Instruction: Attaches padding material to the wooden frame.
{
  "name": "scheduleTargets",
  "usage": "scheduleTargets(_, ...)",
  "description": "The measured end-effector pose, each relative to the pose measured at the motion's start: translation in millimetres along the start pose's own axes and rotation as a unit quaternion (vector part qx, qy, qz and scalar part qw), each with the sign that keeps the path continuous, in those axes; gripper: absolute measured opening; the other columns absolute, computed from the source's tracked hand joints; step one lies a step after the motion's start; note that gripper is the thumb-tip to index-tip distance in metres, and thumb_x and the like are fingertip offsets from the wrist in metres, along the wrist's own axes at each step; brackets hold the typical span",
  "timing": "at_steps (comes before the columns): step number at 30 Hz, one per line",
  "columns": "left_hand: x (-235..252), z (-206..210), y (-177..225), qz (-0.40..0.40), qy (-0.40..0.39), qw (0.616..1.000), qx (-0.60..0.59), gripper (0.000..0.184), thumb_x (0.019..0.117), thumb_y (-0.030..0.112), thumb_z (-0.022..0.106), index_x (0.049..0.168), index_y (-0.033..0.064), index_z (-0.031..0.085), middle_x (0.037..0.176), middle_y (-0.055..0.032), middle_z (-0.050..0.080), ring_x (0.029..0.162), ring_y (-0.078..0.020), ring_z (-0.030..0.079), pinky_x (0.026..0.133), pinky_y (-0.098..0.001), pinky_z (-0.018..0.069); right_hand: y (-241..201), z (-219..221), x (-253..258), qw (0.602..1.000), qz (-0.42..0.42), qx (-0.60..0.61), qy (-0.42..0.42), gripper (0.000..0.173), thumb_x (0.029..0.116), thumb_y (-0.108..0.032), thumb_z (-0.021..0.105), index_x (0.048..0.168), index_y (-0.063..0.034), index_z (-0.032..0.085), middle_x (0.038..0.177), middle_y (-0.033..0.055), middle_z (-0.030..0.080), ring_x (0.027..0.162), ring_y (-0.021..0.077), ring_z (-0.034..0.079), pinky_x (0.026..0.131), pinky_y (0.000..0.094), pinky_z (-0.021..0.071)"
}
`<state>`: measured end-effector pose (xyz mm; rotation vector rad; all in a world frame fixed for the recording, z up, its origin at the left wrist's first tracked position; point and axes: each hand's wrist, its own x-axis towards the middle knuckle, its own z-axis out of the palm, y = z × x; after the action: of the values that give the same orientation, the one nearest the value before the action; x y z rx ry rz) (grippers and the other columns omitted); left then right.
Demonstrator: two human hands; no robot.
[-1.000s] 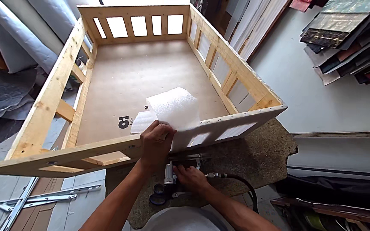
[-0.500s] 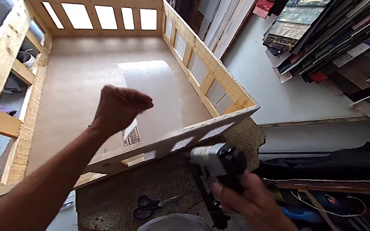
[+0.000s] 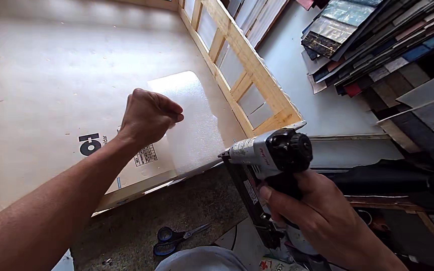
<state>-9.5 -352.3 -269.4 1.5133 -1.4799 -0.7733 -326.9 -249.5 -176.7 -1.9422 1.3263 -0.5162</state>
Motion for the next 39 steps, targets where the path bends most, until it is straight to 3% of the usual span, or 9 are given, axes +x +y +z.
scheduleTargets(8, 2, -3, -1, 0.009, -0.004, 1.000, -0.005, 0.008, 0.0828, 0.009, 0.083, 0.087, 0.0162, 0.081, 0.076, 0.0034, 0.077, 0.063, -0.0075, 0.071, 0.064, -0.0343, 0.0621, -29, 32, 2, 0.998, -0.056, -0.018, -0.033, 0.024, 0.0988, -0.035, 0.062, 0.120, -0.0249, 0.061, 0.080, -0.0077, 0.067, 0.056, 0.0085, 0.064, 0.046, 0.0289, 0.0589)
scheduleTargets(14, -3, -8, 1, 0.038, 0.001, 0.999, 0.003, 0.008, 0.0843, 0.011, 0.082, 0.089, 0.0171, 0.081, 0.076, 0.0043, 0.077, 0.064, -0.0056, 0.071, 0.064, -0.0324, 0.0613, -30, 47, -3, 0.991, -0.112, -0.063, -0.031, 0.018, 0.0991, -0.034, 0.059, 0.111, -0.0214, 0.063, 0.074, -0.0105, 0.062, 0.059, 0.0015, 0.061, 0.048, 0.0237, 0.0546)
scheduleTargets(17, -5, -11, 4, 0.054, 0.006, 0.998, 0.013, 0.006, 0.0861, 0.013, 0.082, 0.090, 0.0186, 0.081, 0.077, 0.0060, 0.077, 0.065, -0.0037, 0.070, 0.064, -0.0305, 0.0609, 14, 30, -23, 0.992, -0.109, -0.057, -0.022, 0.022, 0.0980, -0.038, 0.060, 0.112, -0.0224, 0.067, 0.077, -0.0090, 0.066, 0.061, 0.0040, 0.064, 0.051, 0.0277, 0.0572)
scheduleTargets(21, -4, -12, 6, 0.065, -0.001, 0.998, 0.026, 0.005, 0.0883, 0.015, 0.080, 0.092, 0.0183, 0.081, 0.079, 0.0065, 0.077, 0.067, -0.0032, 0.071, 0.066, -0.0295, 0.0614, 109, 46, -23, 0.966, 0.010, -0.257, -0.027, 0.028, 0.0908, -0.037, 0.061, 0.104, -0.0140, 0.070, 0.079, 0.0009, 0.069, 0.072, 0.0149, 0.070, 0.065, 0.0393, 0.0597)
scheduleTargets(24, -5, -9, 5, 0.076, -0.004, 0.997, 0.024, 0.006, 0.0883, 0.014, 0.080, 0.094, 0.0165, 0.080, 0.080, 0.0049, 0.077, 0.067, -0.0050, 0.071, 0.066, -0.0305, 0.0623, 174, 80, -21, 0.926, 0.130, -0.347, -0.072, 0.041, 0.0962, -0.029, 0.061, 0.129, -0.0042, 0.063, 0.111, 0.0184, 0.071, 0.095, 0.0367, 0.072, 0.082, 0.0566, 0.0587)
scheduleTargets(27, -4, -11, 2, 0.075, 0.003, 0.997, 0.017, 0.006, 0.0885, 0.013, 0.079, 0.094, 0.0144, 0.081, 0.080, 0.0031, 0.077, 0.067, -0.0064, 0.072, 0.067, -0.0313, 0.0628, 191, 101, -49, 0.925, -0.122, -0.346, 0.097, 0.050, 0.0844, -0.027, 0.071, 0.125, 0.0016, 0.067, 0.110, 0.0183, 0.075, 0.076, 0.0308, 0.076, 0.062, 0.0480, 0.0631)
scheduleTargets(29, -3, -6, -1, 0.069, -0.012, 0.997, 0.015, 0.007, 0.0886, 0.012, 0.079, 0.095, 0.0122, 0.080, 0.081, 0.0017, 0.078, 0.068, -0.0076, 0.073, 0.068, -0.0316, 0.0638, 169, 112, -71, 0.907, -0.279, -0.283, 0.138, 0.046, 0.0920, -0.025, 0.066, 0.132, -0.0022, 0.061, 0.118, 0.0157, 0.074, 0.086, 0.0244, 0.077, 0.068, 0.0388, 0.0646)
scheduleTargets(31, -1, -2, -2, 0.068, -0.023, 0.997, 0.008, 0.008, 0.0882, 0.010, 0.079, 0.096, 0.0090, 0.079, 0.082, -0.0003, 0.078, 0.069, -0.0092, 0.073, 0.069, -0.0326, 0.0641, 143, 124, -75, 0.875, -0.385, -0.264, 0.126, 0.039, 0.1029, -0.023, 0.053, 0.140, -0.0100, 0.055, 0.127, 0.0139, 0.070, 0.082, 0.0215, 0.073, 0.067, 0.0332, 0.0596)
scheduleTargets(39, -7, -2, 4, 0.076, -0.002, 0.997, -0.009, 0.010, 0.0871, 0.004, 0.079, 0.097, 0.0051, 0.078, 0.081, -0.0023, 0.077, 0.066, -0.0090, 0.073, 0.066, -0.0283, 0.0640, 112, 151, -33, 0.835, -0.449, -0.278, 0.153, 0.035, 0.1033, -0.014, 0.048, 0.137, -0.0065, 0.057, 0.124, 0.0155, 0.071, 0.070, 0.0198, 0.069, 0.060, 0.0307, 0.0557)
